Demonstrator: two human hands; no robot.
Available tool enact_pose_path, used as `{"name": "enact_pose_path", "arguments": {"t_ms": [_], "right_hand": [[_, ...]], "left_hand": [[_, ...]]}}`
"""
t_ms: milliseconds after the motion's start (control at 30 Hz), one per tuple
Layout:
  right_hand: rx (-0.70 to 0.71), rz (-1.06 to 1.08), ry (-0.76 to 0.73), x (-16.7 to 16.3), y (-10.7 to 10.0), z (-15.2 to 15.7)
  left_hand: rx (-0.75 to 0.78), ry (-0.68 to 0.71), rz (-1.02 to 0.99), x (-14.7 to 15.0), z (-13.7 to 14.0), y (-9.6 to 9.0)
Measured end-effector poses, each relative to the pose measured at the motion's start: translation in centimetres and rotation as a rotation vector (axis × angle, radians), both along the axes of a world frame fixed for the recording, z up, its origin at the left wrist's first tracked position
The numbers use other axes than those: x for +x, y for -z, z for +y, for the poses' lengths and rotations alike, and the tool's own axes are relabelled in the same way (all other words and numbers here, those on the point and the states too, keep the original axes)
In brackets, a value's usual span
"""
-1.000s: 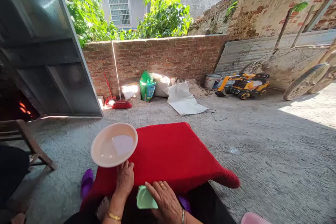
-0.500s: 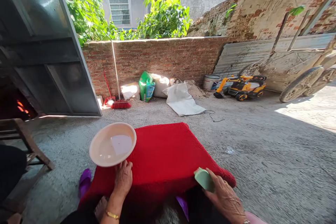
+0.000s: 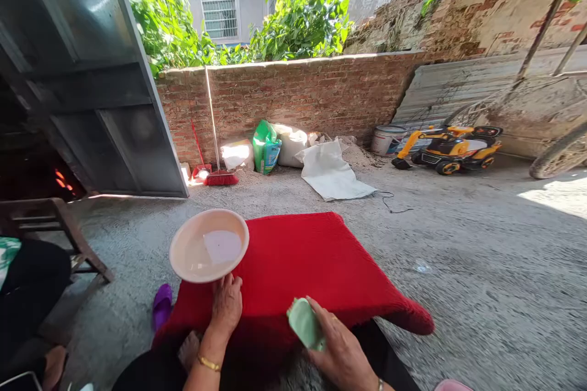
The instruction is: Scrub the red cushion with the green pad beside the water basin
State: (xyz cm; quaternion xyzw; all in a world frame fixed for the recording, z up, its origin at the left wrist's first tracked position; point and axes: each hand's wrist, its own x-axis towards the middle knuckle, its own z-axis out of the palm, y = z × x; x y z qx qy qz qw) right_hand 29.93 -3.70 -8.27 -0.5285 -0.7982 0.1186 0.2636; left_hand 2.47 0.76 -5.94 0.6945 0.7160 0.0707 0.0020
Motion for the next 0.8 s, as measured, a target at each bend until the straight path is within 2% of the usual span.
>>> {"name": "enact_pose_path", "arguments": {"t_ms": [67, 133, 233, 300, 400, 500, 667, 800], "right_hand": [[0.033, -0.126, -0.17, -3.7, -0.8, -0.3], [0.025, -0.23, -0.234, -6.6, -1.3, -0.3], [0.0, -0.327, -0.22, -8.7, -1.5, 0.0], [0.005, -0.364, -0.174, -8.4, -1.3, 0.3], [0.037, -0.369, -0.079, -5.6, -1.2, 0.7], [0.056, -0.315, 0.041, -1.1, -1.7, 0.9], [-0.032, -0.115, 0.297, 7.9, -2.2, 1.2], [-0.122, 0.088, 0.577, 15.3, -0.8, 1.4]], "left_hand": [[0.001, 0.011, -0.004, -0.1, 0.0, 0.0], [0.001, 0.021, -0.009, -0.2, 0.0, 0.1], [-0.003, 0.027, -0.013, -0.3, 0.1, 0.3], [-0.006, 0.025, -0.013, -0.3, 0.1, 0.4], [-0.005, 0.02, -0.015, -0.1, 0.2, 0.4], [0.001, 0.022, -0.017, 0.0, 0.0, 0.2], [-0.001, 0.023, -0.014, 0.1, -0.3, -0.6], [-0.016, 0.008, -0.015, 0.2, -0.2, -0.8]]}}
